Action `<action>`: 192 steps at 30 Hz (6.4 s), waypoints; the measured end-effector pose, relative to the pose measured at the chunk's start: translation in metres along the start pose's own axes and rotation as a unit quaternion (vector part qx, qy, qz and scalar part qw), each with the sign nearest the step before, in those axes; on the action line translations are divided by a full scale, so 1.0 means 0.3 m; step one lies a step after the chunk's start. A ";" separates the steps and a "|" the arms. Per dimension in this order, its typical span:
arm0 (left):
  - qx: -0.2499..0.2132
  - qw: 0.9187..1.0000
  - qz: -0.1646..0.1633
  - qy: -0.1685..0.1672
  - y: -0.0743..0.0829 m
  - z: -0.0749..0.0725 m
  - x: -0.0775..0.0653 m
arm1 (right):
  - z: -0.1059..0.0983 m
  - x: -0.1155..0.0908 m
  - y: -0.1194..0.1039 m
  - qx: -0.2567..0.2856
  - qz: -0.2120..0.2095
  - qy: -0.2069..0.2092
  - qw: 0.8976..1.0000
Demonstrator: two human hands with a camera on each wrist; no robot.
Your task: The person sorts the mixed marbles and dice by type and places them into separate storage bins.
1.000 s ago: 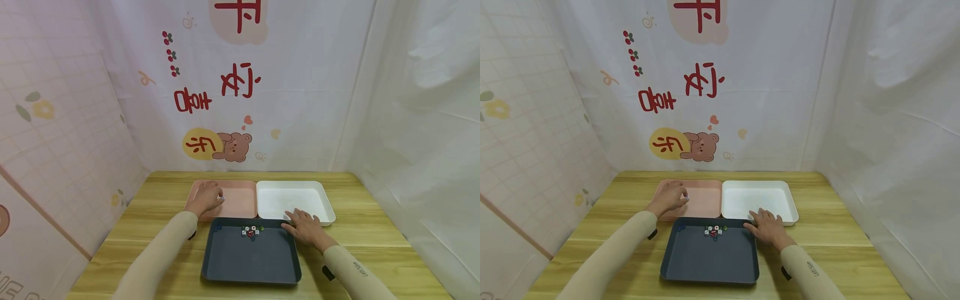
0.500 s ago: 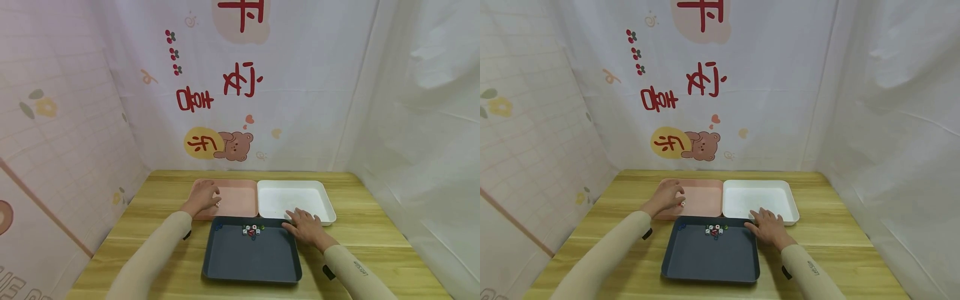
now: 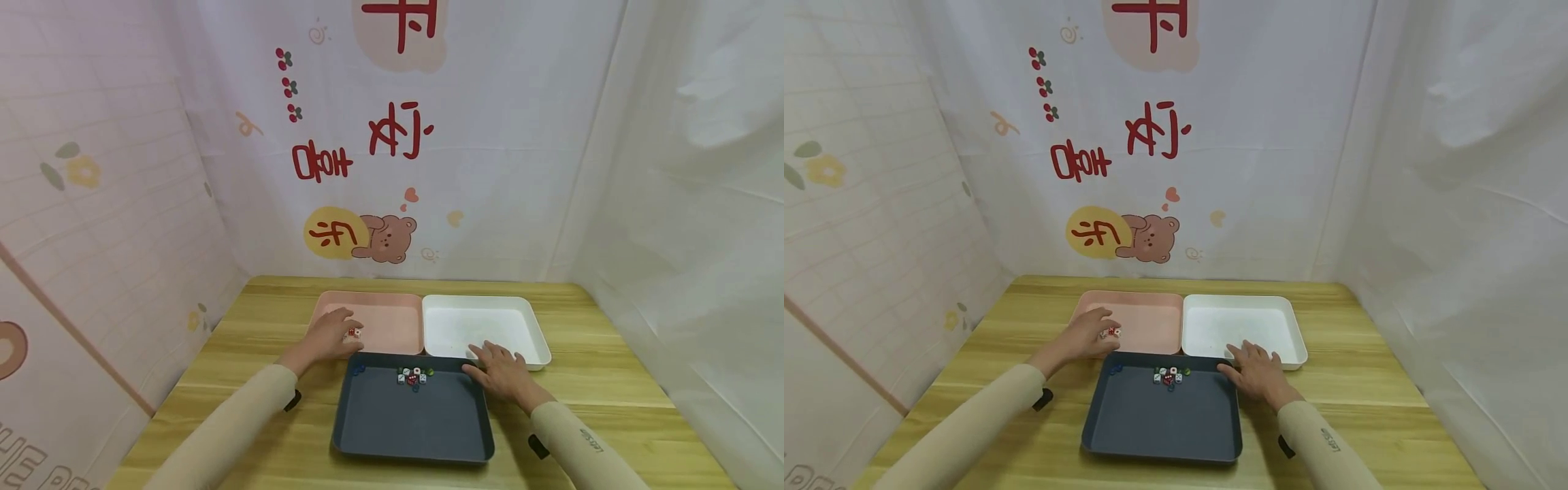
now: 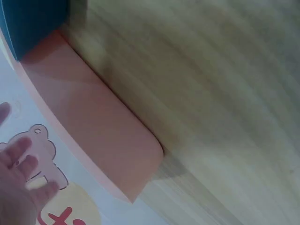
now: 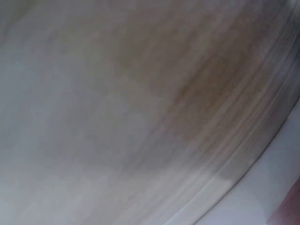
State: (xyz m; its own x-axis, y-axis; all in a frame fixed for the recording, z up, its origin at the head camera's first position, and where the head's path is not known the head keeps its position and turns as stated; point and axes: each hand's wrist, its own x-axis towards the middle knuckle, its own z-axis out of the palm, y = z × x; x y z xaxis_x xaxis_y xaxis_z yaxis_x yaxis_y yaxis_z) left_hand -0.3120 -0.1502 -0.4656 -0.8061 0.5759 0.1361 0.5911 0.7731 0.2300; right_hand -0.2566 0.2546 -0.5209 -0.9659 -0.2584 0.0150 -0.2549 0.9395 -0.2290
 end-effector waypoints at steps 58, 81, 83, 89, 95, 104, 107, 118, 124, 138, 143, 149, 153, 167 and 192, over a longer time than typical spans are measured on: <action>-0.011 0.981 -0.001 -0.192 0.044 -0.023 -0.217 | -0.054 0.035 -0.061 -0.027 -0.123 0.089 0.988; -0.001 0.978 -0.020 -0.206 0.049 -0.023 -0.204 | -0.031 0.100 -0.175 -0.105 -0.294 0.050 0.949; -0.002 0.978 -0.021 -0.205 0.048 -0.022 -0.205 | -0.027 0.104 -0.177 -0.115 -0.290 0.039 0.949; -0.009 0.979 -0.026 -0.204 0.050 -0.022 -0.207 | -0.012 0.110 -0.188 -0.113 -0.285 0.036 0.951; -0.007 0.978 -0.027 -0.206 0.049 -0.020 -0.206 | 0.003 0.109 -0.188 -0.124 -0.285 0.051 0.949; -0.010 0.978 -0.029 -0.206 0.059 -0.025 -0.208 | -0.015 0.102 -0.179 -0.083 -0.278 0.074 0.954; -0.015 0.978 -0.030 -0.205 0.059 -0.025 -0.210 | -0.023 0.104 -0.175 -0.075 -0.274 0.078 0.955; -0.015 0.979 -0.026 -0.200 0.054 -0.017 -0.212 | -0.055 0.099 -0.162 -0.043 -0.254 0.108 0.960; -0.012 0.980 -0.024 -0.197 0.054 -0.017 -0.213 | -0.058 0.104 -0.142 -0.034 -0.229 0.149 0.961; -0.012 0.980 -0.029 -0.197 0.059 -0.014 -0.217 | -0.087 0.101 -0.072 -0.039 -0.078 0.181 0.980; -0.013 0.980 -0.029 -0.197 0.061 -0.014 -0.220 | -0.094 0.094 -0.043 -0.043 -0.048 0.176 0.982; -0.010 0.980 -0.026 -0.195 0.059 -0.014 -0.218 | -0.096 0.092 -0.028 -0.049 -0.036 0.165 0.984; -0.013 0.980 -0.026 -0.195 0.056 -0.014 -0.216 | -0.094 0.098 -0.028 -0.045 -0.037 0.165 0.985; -0.024 0.979 -0.023 -0.201 0.062 -0.022 -0.213 | -0.086 0.097 -0.039 -0.039 -0.050 0.172 0.983; -0.017 0.979 -0.030 -0.203 0.064 -0.023 -0.214 | -0.058 0.100 -0.191 -0.023 -0.127 0.153 0.980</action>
State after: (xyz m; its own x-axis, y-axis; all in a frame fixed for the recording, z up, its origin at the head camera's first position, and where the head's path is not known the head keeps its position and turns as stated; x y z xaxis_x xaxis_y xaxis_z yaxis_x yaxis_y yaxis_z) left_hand -0.2492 -0.1742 -0.4633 -0.7581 0.5933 -0.2707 0.5365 0.8034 0.2584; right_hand -0.2717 0.1970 -0.4904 -0.8378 -0.4123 0.3579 -0.4836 0.8646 -0.1361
